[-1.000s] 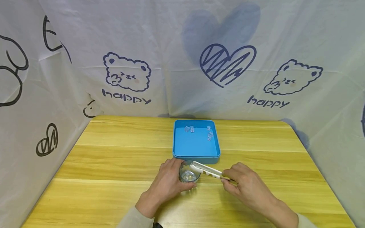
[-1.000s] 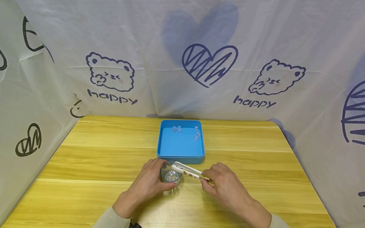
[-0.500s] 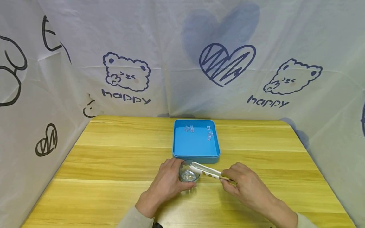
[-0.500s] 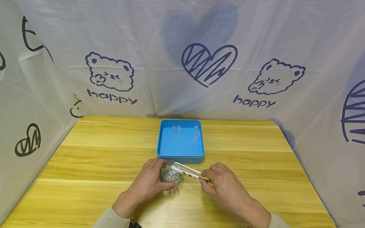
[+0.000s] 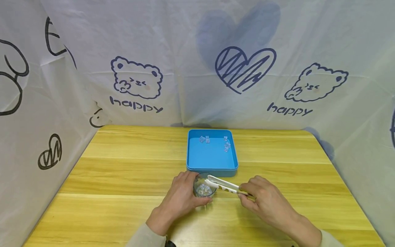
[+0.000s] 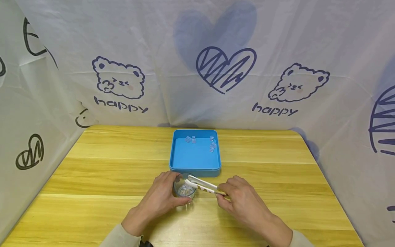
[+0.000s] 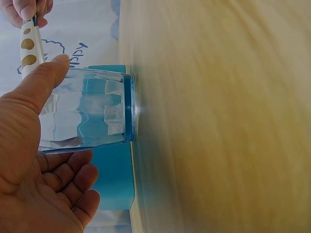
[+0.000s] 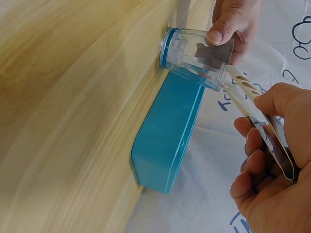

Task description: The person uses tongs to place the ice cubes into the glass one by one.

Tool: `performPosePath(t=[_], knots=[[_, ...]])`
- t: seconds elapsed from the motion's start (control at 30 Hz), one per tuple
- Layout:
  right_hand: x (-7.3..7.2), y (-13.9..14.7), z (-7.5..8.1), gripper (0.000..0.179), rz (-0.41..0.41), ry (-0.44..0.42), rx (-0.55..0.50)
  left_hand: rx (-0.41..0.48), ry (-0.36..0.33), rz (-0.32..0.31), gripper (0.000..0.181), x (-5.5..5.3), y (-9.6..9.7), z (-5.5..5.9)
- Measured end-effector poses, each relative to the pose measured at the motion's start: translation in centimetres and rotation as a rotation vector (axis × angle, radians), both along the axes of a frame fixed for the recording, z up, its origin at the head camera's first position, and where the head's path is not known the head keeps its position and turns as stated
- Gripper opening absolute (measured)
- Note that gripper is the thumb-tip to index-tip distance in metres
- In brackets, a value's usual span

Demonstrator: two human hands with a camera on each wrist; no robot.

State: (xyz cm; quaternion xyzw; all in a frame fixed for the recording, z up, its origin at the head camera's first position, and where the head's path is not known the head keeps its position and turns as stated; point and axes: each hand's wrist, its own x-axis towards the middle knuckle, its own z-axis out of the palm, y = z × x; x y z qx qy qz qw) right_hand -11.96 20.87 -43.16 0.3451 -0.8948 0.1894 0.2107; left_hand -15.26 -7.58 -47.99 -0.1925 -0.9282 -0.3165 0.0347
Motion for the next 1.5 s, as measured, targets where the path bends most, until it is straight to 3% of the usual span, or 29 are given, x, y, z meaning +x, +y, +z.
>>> performPosePath(t=[0.83, 1.13, 1.5], knots=[[-0.3, 0.0, 0.3, 0.013, -0.010, 0.002, -0.025, 0.020, -0.025, -0.003, 0.081, 0.1, 0.0, 0.2], [-1.7, 0.3, 0.8, 0.008, -0.057, 0.010, -0.059, 0.018, -0.034, 0.000, 0.080, 0.1, 0.0, 0.2], [-4.7, 0.5, 0.8, 0.008, -0.199, -0.052, -0.040, 0.021, -0.042, -0.003, 0.084, 0.0, 0.0, 0.1]])
